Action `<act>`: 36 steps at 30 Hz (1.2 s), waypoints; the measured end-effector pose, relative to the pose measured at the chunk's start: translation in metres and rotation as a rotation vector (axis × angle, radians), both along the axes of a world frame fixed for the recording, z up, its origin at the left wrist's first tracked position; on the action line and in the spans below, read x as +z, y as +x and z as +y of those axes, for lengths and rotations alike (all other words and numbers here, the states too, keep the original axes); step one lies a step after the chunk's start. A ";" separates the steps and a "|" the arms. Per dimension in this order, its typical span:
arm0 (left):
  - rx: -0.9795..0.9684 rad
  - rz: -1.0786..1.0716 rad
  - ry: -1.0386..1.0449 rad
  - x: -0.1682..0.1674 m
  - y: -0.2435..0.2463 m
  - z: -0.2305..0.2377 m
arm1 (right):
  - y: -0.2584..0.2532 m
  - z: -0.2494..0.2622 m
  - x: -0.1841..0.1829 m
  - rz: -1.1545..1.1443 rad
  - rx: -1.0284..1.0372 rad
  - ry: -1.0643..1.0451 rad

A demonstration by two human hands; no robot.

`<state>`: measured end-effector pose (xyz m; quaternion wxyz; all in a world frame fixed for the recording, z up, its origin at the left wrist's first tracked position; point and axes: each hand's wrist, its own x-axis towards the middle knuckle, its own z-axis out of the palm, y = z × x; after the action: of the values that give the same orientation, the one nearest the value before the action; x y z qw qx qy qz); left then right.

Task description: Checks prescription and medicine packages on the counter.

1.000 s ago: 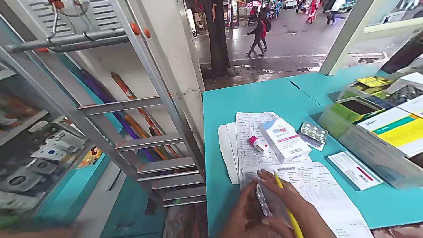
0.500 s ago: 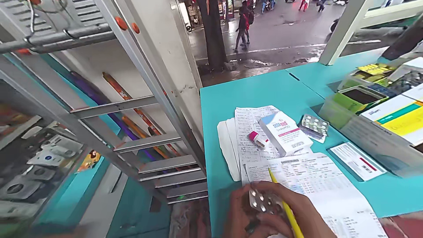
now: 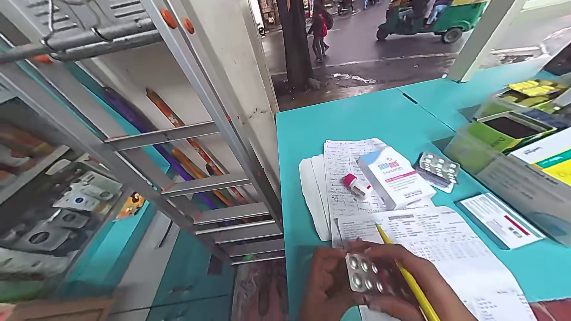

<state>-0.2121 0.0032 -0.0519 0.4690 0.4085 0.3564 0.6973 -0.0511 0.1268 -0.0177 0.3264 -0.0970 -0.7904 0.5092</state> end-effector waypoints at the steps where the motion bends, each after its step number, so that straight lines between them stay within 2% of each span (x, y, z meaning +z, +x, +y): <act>1: 0.013 0.003 -0.010 0.000 0.000 0.000 | 0.000 0.000 0.002 -0.018 0.012 0.041; 5: 0.085 0.024 -0.021 -0.001 0.001 -0.001 | -0.002 0.003 0.003 -0.026 0.010 0.203; 9: 0.099 0.006 0.000 -0.002 0.000 -0.001 | -0.002 0.004 0.007 -0.052 0.000 0.262; 15: 0.067 0.003 -0.005 0.004 0.000 -0.003 | -0.004 0.001 -0.002 0.039 -0.096 0.186; 23: 0.013 -0.029 0.011 0.003 -0.002 -0.005 | -0.007 -0.004 -0.010 0.191 -0.110 0.048; 31: 0.086 0.030 -0.018 0.001 0.000 -0.009 | -0.009 -0.006 -0.009 0.197 -0.092 0.035; 36: 0.142 0.100 -0.052 -0.003 -0.001 -0.009 | -0.002 -0.002 -0.005 0.150 -0.085 0.103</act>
<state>-0.2128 -0.0060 -0.0547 0.4106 0.4041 0.4254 0.6980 -0.0530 0.1251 -0.0226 0.4103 -0.0751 -0.7841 0.4595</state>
